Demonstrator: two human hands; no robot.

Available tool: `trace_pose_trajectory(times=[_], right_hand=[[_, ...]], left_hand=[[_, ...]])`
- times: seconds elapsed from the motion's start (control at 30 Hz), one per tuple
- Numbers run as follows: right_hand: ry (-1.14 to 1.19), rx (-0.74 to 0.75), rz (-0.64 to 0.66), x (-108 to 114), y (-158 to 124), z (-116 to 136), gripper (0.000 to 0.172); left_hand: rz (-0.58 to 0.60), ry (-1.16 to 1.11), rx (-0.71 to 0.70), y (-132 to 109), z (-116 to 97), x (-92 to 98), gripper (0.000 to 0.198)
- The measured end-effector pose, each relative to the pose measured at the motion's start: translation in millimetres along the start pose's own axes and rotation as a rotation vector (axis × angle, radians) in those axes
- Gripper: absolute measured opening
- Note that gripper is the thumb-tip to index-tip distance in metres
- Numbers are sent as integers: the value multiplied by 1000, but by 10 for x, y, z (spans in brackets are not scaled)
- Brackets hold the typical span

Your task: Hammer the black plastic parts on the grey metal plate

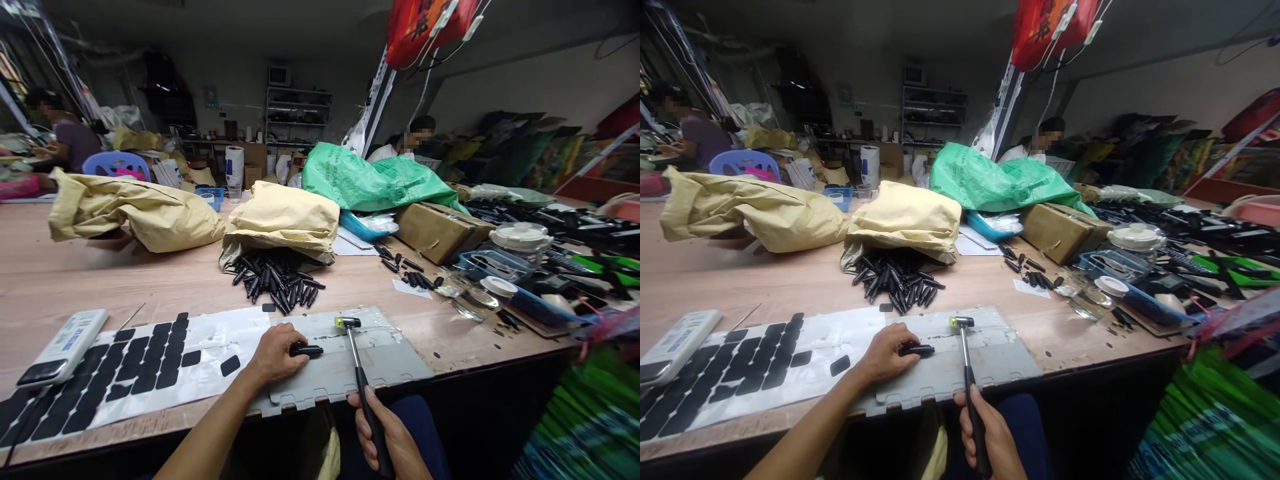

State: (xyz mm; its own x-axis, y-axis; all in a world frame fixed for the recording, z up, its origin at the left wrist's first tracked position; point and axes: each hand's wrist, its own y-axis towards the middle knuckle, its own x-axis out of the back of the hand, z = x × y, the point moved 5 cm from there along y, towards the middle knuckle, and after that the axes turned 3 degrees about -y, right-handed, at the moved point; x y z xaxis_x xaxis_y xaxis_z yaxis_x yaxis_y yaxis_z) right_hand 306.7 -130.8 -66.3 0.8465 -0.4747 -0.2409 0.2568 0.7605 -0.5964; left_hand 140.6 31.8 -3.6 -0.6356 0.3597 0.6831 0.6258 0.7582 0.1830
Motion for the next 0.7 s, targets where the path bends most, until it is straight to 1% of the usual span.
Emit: trace_pose_trajectory(times=[0.23,0.3,0.4,0.5,0.6,0.7], right_hand=[[-3,28,13,-12,18,10,53],[-79,65,-31,-18,6,9,55],[-259,207,-134,-10,-60,19,59],[-432,321,-176,-26,-188,10,59],[-524,355,-190,-64,-334,-7,53],[-536,372,-216,-113,-450,-11,51]], left_hand=[[12,8,18,9,24,-7,17],[12,0,16,12,34,-5,18],[12,-18,31,17,46,5,18],[14,-41,43,19,40,19,16],[7,-60,37,15,20,34,14],[1,-69,33,12,14,43,14]])
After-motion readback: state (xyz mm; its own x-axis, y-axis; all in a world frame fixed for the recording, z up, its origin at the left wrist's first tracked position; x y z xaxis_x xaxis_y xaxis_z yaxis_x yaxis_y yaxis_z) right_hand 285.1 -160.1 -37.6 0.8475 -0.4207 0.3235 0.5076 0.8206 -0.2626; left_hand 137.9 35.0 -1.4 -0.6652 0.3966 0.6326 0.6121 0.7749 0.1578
